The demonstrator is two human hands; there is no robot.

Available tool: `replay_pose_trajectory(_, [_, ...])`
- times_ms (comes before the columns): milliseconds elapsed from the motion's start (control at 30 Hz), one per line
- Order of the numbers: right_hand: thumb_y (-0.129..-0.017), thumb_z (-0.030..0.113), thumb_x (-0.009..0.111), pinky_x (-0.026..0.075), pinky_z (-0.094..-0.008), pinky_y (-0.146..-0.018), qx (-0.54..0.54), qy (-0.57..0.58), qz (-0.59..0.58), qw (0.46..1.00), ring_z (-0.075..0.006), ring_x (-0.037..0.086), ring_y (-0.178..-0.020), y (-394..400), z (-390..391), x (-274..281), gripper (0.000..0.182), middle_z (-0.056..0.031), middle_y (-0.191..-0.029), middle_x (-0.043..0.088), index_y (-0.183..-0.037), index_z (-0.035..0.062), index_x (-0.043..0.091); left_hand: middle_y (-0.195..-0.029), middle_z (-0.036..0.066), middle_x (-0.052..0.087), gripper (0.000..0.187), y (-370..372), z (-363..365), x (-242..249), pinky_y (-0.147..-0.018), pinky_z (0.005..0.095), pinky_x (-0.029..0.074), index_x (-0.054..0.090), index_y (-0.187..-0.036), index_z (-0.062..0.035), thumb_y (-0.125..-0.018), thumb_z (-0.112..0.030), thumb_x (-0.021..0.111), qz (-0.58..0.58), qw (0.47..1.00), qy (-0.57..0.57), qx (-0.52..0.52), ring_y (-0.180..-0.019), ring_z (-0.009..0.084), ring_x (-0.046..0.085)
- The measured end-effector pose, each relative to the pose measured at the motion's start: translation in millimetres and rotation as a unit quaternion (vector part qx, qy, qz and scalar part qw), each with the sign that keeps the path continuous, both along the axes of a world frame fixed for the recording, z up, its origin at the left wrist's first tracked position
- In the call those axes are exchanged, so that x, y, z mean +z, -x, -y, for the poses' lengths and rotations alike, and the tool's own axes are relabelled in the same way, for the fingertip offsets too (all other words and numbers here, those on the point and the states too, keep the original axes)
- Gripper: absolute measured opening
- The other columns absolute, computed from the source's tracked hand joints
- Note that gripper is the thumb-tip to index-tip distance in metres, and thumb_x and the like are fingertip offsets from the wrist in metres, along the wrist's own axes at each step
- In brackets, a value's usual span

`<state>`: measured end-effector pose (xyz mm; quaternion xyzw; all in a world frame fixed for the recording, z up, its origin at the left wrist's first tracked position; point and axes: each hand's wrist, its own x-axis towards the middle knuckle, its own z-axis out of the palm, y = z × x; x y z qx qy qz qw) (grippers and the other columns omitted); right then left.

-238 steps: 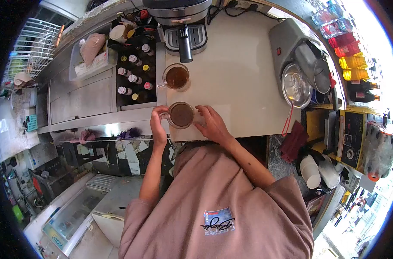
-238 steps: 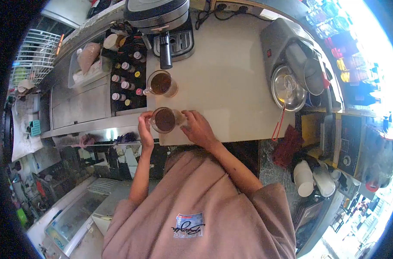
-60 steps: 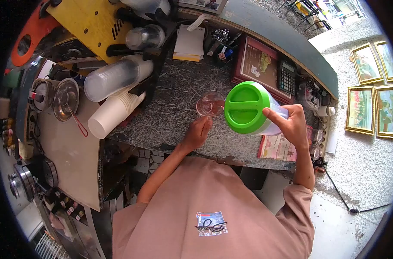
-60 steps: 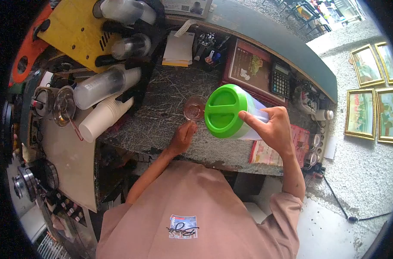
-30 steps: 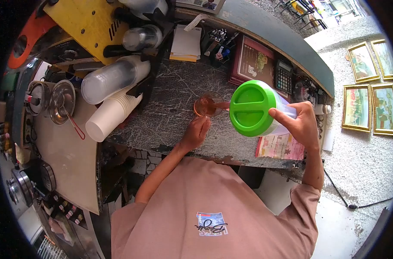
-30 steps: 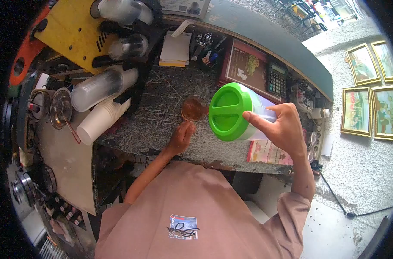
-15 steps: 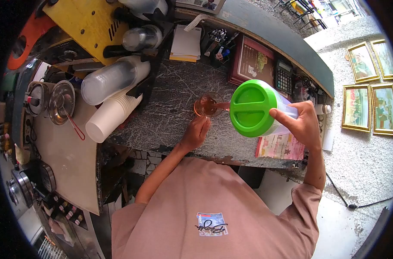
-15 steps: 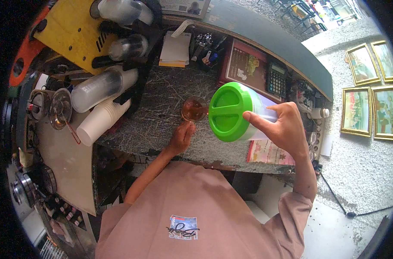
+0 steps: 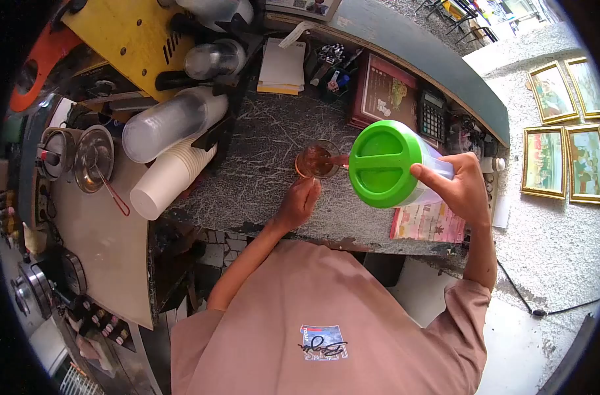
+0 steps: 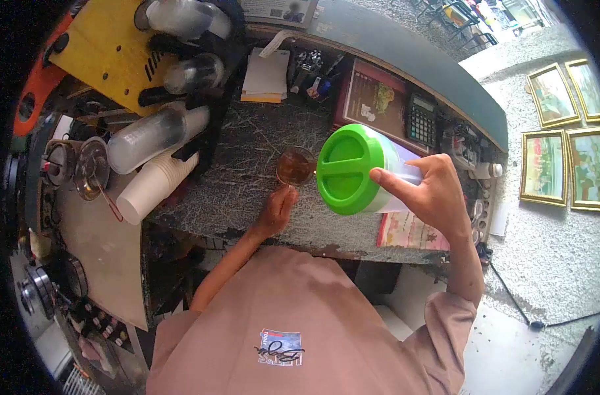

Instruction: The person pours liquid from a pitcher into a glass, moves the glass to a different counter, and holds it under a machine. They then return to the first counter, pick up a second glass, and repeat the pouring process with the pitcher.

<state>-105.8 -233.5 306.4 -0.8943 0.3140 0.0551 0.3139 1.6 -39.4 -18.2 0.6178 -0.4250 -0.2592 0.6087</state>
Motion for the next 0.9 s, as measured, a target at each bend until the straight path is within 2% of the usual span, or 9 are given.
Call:
replay_pose_trajectory(567, [-0.087, 0.037, 0.075, 0.05, -0.026, -0.053, 0.008, -0.009, 0.012, 1.0, -0.0119, 0.068, -0.058, -5, 7, -8, 0.041, -0.0088, -0.066, 0.072, -0.082, -0.0034, 0.076, -0.079, 0.018, 0.053, 0.025, -6, 6, 3, -0.068, 0.0451, 0.043, 0.052, -0.086, 0.0017, -0.104, -0.016, 0.046, 0.018, 1.0, 0.006, 0.005, -0.076, 0.0372, 0.054])
replay_pose_trajectory(633, [-0.087, 0.04, 0.074, 0.043, -0.0242, -0.047, 0.014, -0.007, 0.058, 0.998, -0.0081, 0.062, -0.051, -3, 8, -15, 0.046, -0.0051, -0.057, 0.066, -0.075, -0.0041, 0.074, -0.08, 0.018, 0.053, 0.025, -5, 6, 7, -0.07, 0.0455, 0.043, 0.052, -0.087, 0.0017, -0.104, -0.016, 0.046, 0.023, 1.0, 0.009, 0.017, -0.078, 0.0375, 0.055])
replay_pose_trajectory(867, [-0.087, 0.041, 0.074, 0.044, -0.024, -0.049, 0.002, -0.029, 0.053, 0.998, -0.0085, 0.063, -0.053, -2, 12, -19, 0.045, -0.0058, -0.059, 0.068, -0.076, -0.0036, 0.075, -0.082, 0.018, 0.054, 0.025, -6, 5, 4, -0.073, 0.0462, 0.043, 0.053, -0.089, 0.0018, -0.104, -0.017, 0.047, 0.025, 1.0, 0.001, 0.005, -0.081, 0.0382, 0.055])
replay_pose_trajectory(900, [-0.086, 0.04, 0.075, 0.048, -0.0245, -0.051, -0.001, -0.035, 0.035, 0.999, -0.0098, 0.066, -0.057, -2, 13, -19, 0.044, -0.0071, -0.063, 0.07, -0.08, -0.0036, 0.076, -0.082, 0.018, 0.054, 0.024, -6, 5, 3, -0.073, 0.0463, 0.044, 0.054, -0.089, 0.0019, -0.104, -0.017, 0.047, 0.014, 1.0, 0.001, 0.002, -0.081, 0.0381, 0.055])
